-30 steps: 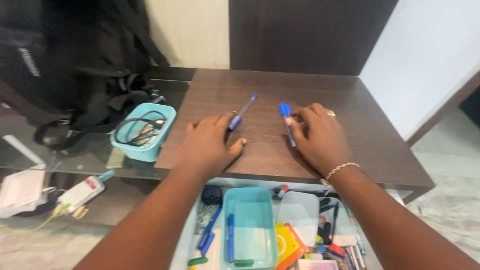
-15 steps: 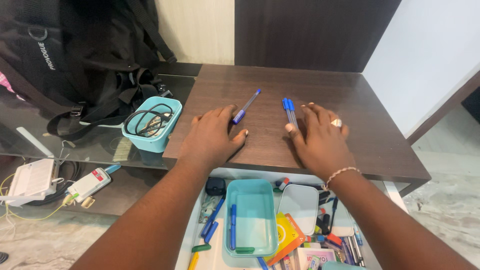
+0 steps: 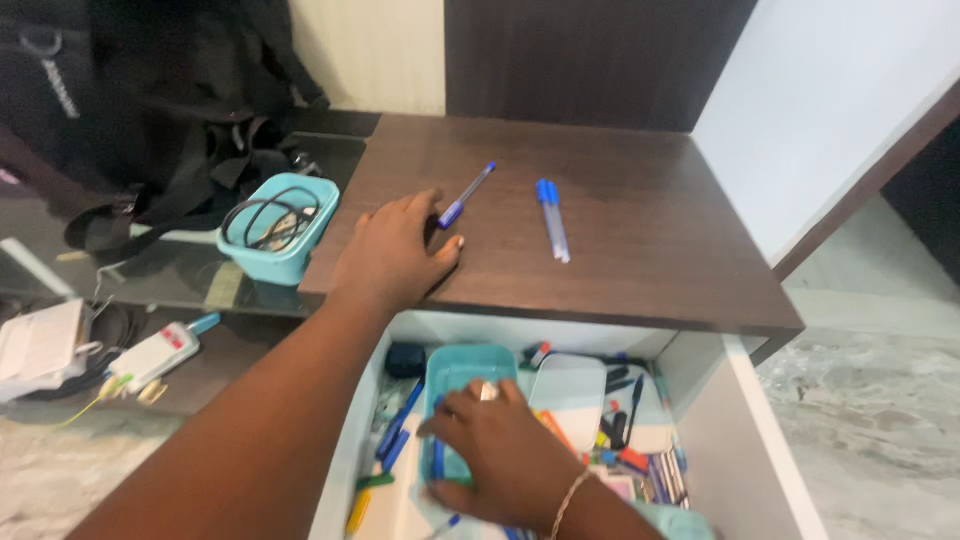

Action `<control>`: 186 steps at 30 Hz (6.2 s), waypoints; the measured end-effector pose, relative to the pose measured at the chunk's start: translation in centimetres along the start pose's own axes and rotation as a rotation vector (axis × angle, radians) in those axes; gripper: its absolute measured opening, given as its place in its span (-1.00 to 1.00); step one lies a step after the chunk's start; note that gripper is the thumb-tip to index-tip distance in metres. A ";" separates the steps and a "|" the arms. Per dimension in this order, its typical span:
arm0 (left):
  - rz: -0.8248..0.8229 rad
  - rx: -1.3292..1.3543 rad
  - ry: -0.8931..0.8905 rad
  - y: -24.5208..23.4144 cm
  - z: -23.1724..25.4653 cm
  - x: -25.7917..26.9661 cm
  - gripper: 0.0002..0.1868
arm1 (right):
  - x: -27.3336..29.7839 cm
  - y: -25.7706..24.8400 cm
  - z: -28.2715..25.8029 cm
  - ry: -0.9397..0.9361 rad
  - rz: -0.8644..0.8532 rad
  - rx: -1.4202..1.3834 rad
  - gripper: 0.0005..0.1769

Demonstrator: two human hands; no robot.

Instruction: The person opens a drawer and removes a light blue container holding cables. They place the container on the desk, then coil a black cable and place it inside. The person then takes several blue pens from the drawer, places them on the desk, and arranges them. Finally, they place a white lid on the desk.

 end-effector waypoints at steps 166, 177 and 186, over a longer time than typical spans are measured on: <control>0.277 0.101 0.071 0.8 0.3 0.0 -0.49 | 3.3 -5.7 6.3 0.714 0.310 -0.261 -0.60; 0.395 0.401 0.023 -0.2 -0.6 0.4 -0.62 | 4.6 -5.6 9.7 0.668 0.955 -0.944 -0.57; 0.168 0.249 -0.030 -0.8 0.4 0.5 -0.40 | 4.5 -6.6 9.8 0.778 1.172 -0.986 -0.53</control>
Point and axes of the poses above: each hand's wrist, its own x-axis away from the middle knuckle, its own y-axis out of the palm, z = x × y, the point moved 5 cm from there along -x, towards the middle knuckle, and after that the axes turned 8 degrees about -y, right-handed, at the moved point
